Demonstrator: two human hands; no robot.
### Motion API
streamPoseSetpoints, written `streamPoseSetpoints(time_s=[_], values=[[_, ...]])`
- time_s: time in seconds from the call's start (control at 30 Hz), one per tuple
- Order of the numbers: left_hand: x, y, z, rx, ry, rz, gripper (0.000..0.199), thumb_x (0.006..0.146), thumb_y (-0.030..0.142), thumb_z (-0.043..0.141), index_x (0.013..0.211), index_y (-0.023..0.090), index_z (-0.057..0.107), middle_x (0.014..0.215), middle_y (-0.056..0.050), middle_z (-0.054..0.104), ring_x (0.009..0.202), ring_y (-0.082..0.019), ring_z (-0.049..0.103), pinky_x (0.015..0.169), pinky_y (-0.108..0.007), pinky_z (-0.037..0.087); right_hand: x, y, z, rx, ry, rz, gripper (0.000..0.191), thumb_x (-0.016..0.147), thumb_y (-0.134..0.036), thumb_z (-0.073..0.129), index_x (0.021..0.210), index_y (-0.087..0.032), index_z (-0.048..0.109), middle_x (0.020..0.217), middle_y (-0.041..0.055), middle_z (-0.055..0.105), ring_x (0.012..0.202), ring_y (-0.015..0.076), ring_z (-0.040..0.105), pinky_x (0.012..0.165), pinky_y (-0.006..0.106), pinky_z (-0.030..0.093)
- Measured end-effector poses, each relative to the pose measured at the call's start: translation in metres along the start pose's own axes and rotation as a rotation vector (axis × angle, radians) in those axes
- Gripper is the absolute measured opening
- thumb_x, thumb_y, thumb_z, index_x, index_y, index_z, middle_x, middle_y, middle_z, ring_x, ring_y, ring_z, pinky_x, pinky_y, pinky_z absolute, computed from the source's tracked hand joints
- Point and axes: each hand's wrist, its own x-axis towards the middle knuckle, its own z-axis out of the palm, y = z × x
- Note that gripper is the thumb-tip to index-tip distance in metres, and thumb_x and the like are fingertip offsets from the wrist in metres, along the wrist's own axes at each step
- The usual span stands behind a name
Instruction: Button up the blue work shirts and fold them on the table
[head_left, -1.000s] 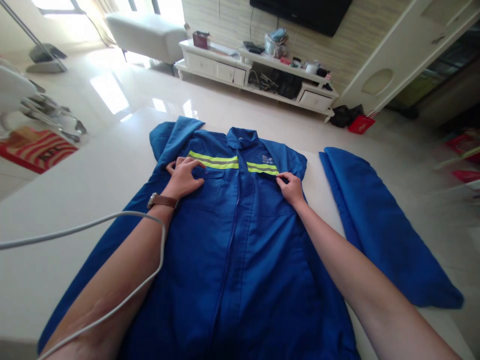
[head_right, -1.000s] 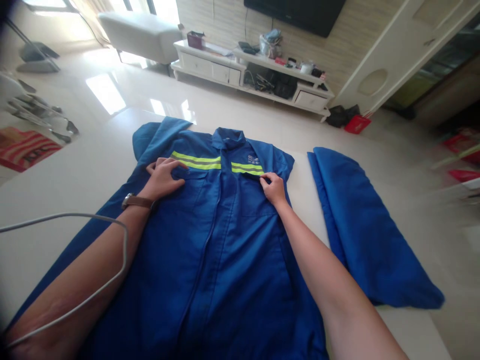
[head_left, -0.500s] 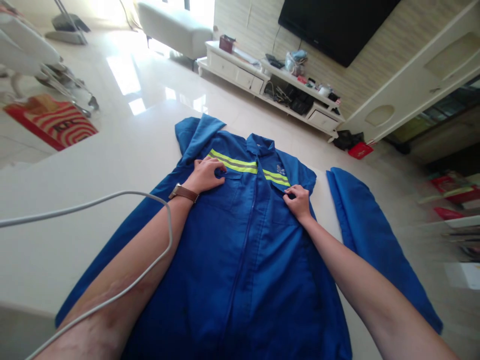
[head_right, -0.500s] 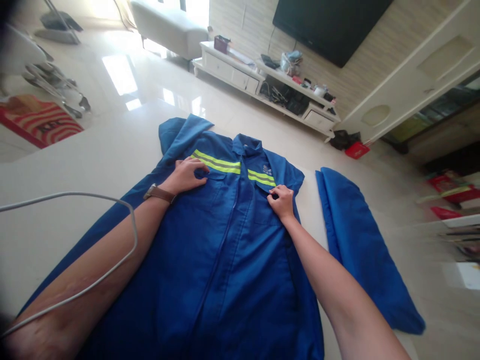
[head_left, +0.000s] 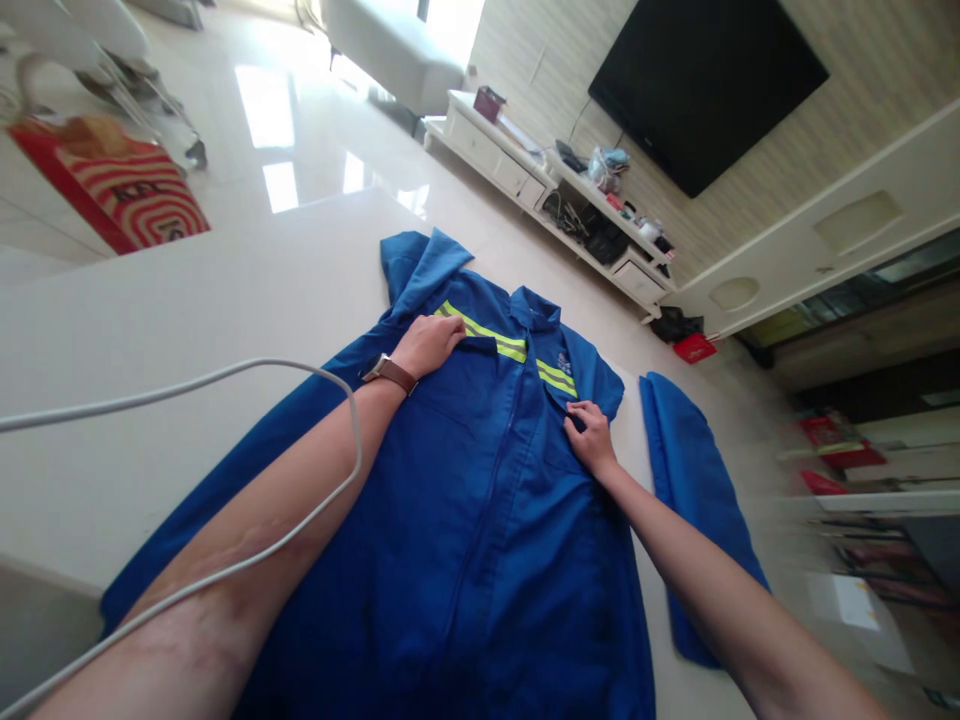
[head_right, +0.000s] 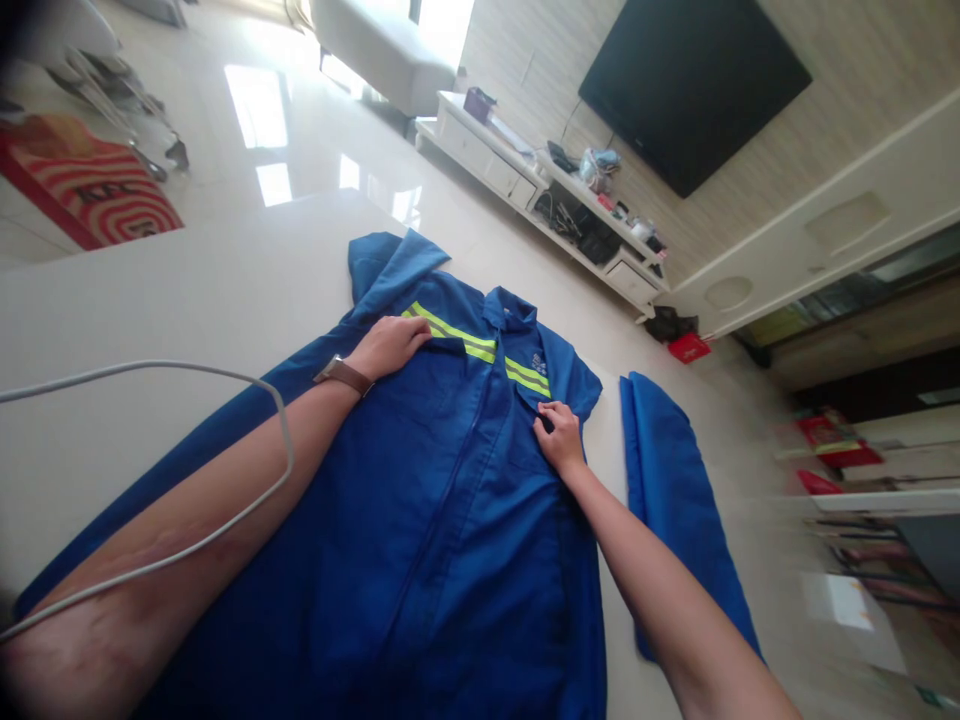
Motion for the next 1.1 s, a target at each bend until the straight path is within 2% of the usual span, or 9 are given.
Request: streamPoseSetpoints(time_s=[0.1, 0.27, 0.43, 0.63, 0.87, 0.97, 1.1], values=[[0.0, 0.001, 0.0, -0.004, 0.009, -0.005, 0.026, 0.1, 0.03, 0.046, 0.099, 0.02, 0.071, 0.092, -0.009, 0.075, 0.091, -0.027, 0.07, 0.082, -0.035, 0.047, -0.003, -0.003, -0.002, -0.014, -0.018, 0.003, 0.02, 0.09, -0.03, 0.057, 0.1, -0.022, 0.073, 0.111, 0.0099, 0.072, 0.109, 0.0294, 0.066, 0.096, 0.048, 0.05], [0.0, 0.0, -0.001, -0.037, -0.024, 0.045, 0.023, 0.097, 0.028, 0.049, 0.093, 0.021, 0.071, 0.096, -0.008, 0.075, 0.095, -0.026, 0.068, 0.085, -0.036, 0.047, -0.007, -0.009, 0.001, -0.013, 0.023, 0.033, 0.025, 0.091, -0.031, 0.055, 0.108, -0.021, 0.071, 0.116, 0.0119, 0.071, 0.114, 0.0304, 0.065, 0.102, 0.05, 0.049], [-0.001, 0.002, -0.001, -0.027, -0.015, 0.042, 0.025, 0.097, 0.03, 0.048, 0.098, 0.021, 0.071, 0.098, -0.009, 0.075, 0.098, -0.026, 0.068, 0.09, -0.038, 0.046, -0.007, -0.01, 0.0, 0.01, 0.029, 0.053, 0.026, 0.09, -0.031, 0.057, 0.109, -0.021, 0.071, 0.117, 0.012, 0.071, 0.114, 0.0305, 0.065, 0.103, 0.05, 0.048], [-0.003, 0.008, -0.004, -0.06, -0.034, 0.029, 0.025, 0.092, 0.03, 0.052, 0.096, 0.022, 0.076, 0.096, -0.006, 0.077, 0.095, -0.025, 0.07, 0.086, -0.035, 0.051, -0.007, -0.01, -0.001, 0.016, 0.031, 0.067, 0.025, 0.089, -0.031, 0.057, 0.108, -0.022, 0.071, 0.115, 0.012, 0.071, 0.113, 0.0311, 0.065, 0.103, 0.051, 0.048], [-0.003, 0.006, 0.0, -0.05, -0.103, 0.102, 0.031, 0.082, 0.029, 0.062, 0.104, 0.02, 0.081, 0.109, -0.009, 0.076, 0.11, -0.027, 0.066, 0.103, -0.037, 0.05, -0.007, -0.008, 0.001, 0.022, 0.03, 0.071, 0.025, 0.089, -0.031, 0.058, 0.108, -0.022, 0.071, 0.115, 0.0115, 0.071, 0.113, 0.0304, 0.066, 0.103, 0.051, 0.048], [-0.002, 0.009, 0.002, -0.064, -0.099, 0.108, 0.028, 0.081, 0.026, 0.062, 0.099, 0.018, 0.081, 0.106, -0.01, 0.075, 0.109, -0.027, 0.065, 0.103, -0.037, 0.05, -0.006, -0.007, 0.001, 0.022, 0.033, 0.075, 0.025, 0.089, -0.031, 0.058, 0.108, -0.022, 0.071, 0.116, 0.0109, 0.071, 0.114, 0.03, 0.065, 0.103, 0.05, 0.049], [-0.001, 0.014, 0.003, -0.063, -0.08, 0.048, 0.022, 0.084, 0.031, 0.062, 0.083, 0.018, 0.08, 0.097, -0.011, 0.073, 0.101, -0.027, 0.065, 0.099, -0.038, 0.052, -0.006, -0.008, 0.002, 0.028, 0.04, 0.081, 0.024, 0.089, -0.031, 0.058, 0.107, -0.022, 0.071, 0.115, 0.0105, 0.072, 0.114, 0.0296, 0.066, 0.102, 0.049, 0.049]])
